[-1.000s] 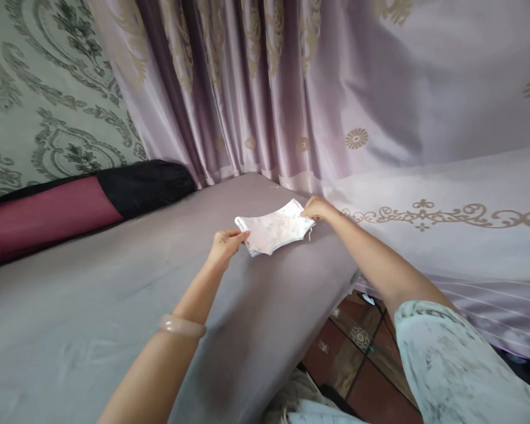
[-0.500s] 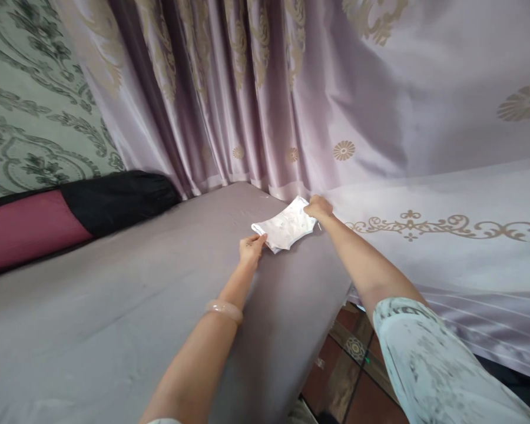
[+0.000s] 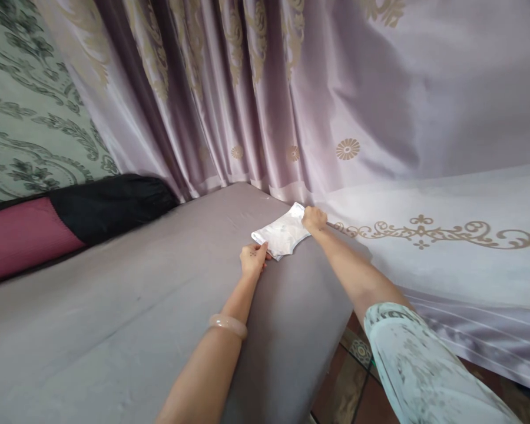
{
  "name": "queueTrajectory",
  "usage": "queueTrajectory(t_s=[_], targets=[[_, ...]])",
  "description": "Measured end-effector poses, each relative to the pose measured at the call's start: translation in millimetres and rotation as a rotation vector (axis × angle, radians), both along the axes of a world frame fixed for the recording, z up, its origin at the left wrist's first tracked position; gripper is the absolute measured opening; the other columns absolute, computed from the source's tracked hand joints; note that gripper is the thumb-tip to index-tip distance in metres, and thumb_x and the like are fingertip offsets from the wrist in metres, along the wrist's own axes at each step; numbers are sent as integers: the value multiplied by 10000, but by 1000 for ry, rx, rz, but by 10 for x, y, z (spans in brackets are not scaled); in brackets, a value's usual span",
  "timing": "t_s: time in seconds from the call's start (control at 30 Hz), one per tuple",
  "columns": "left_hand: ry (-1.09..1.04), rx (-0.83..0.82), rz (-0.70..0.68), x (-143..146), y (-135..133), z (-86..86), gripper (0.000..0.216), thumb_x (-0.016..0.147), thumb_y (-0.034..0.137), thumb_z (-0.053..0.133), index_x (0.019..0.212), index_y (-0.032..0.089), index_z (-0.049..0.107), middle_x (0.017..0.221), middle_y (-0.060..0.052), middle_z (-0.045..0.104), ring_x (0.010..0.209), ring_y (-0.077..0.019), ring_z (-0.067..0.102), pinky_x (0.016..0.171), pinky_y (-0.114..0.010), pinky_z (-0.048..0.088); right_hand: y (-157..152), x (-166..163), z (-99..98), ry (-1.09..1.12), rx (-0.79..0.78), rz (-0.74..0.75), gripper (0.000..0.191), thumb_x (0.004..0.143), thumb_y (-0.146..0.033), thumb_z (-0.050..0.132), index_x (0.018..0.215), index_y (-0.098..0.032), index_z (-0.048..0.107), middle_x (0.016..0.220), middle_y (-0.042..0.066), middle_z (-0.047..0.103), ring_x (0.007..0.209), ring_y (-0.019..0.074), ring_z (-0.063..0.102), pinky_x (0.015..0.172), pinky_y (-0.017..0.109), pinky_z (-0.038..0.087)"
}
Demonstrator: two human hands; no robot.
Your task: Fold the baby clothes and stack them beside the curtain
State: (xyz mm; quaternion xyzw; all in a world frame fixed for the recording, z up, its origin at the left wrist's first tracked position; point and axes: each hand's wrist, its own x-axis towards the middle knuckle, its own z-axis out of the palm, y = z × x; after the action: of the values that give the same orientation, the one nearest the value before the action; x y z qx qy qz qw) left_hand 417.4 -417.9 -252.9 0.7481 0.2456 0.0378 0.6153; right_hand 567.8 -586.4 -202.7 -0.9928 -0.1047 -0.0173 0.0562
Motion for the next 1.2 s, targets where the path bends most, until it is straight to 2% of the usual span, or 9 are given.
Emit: queueTrajectory(t_s=[0.1,0.23,0.33,0.47,0.53,0.63,0.83,1.03,1.2], targets=[[-11,-27,20,-8,-15,14,250,815,372,572,709,147,593,586,-28,643,324,-81,448,318,-203,319,22,-17,-118,-75,-16,-162,392,867,-42,350,1180,-51,585,1118,254,636,1102,327,600,886,425,463],[-32,-46,71,-18,-27,-19,199,795,349,598,773,161,536,544,1,611,342,-95,487,317,-187,333,60,-47,-216,-137,-14,-197,431,878,-24,288,1223,-59,544,1076,209,667,1028,282,638,849,376,476],[-98,-43,55,-44,-28,-61,170,805,328,583,792,177,506,534,27,588,345,-87,494,319,-167,328,84,-48,-251,-184,-30,-25,403,938,-136,286,1245,-118,546,1187,187,631,1126,274,584,929,381,437],[-167,-56,42,-78,-28,-102,168,816,338,573,790,190,498,539,47,570,341,-78,488,318,-156,315,86,35,-293,-129,-43,260,476,983,-313,241,1381,-163,457,1475,90,420,1383,249,311,1134,436,220],[-169,-60,42,-82,-28,-113,170,815,340,574,783,189,502,537,48,564,337,-78,482,316,-158,310,80,99,-324,-37,-42,265,539,987,-362,186,1449,-150,363,1545,59,296,1433,245,190,1160,475,133],[-172,-69,41,-83,-25,-121,166,809,334,580,780,185,513,541,45,565,338,-78,481,314,-160,306,74,170,-385,67,-33,219,589,983,-412,122,1483,-156,297,1571,47,220,1450,235,123,1162,495,107],[-208,-121,54,-89,-15,-128,189,796,351,597,773,186,509,539,50,562,334,-75,474,311,-160,300,53,208,-466,71,-7,214,597,975,-432,105,1474,-181,314,1568,40,233,1448,231,128,1155,523,106],[-249,-149,108,-84,-45,-123,183,794,345,593,767,189,501,530,54,555,330,-77,472,304,-161,290,104,187,-348,106,-6,215,600,971,-431,115,1481,-173,298,1570,56,222,1449,241,126,1150,550,87],[-262,-154,125,-80,-62,-112,157,809,310,577,752,194,487,517,57,550,322,-82,474,305,-163,288,373,-90,-337,27,17,356,607,975,-433,110,1478,-154,304,1559,67,253,1448,235,131,1154,537,98]])
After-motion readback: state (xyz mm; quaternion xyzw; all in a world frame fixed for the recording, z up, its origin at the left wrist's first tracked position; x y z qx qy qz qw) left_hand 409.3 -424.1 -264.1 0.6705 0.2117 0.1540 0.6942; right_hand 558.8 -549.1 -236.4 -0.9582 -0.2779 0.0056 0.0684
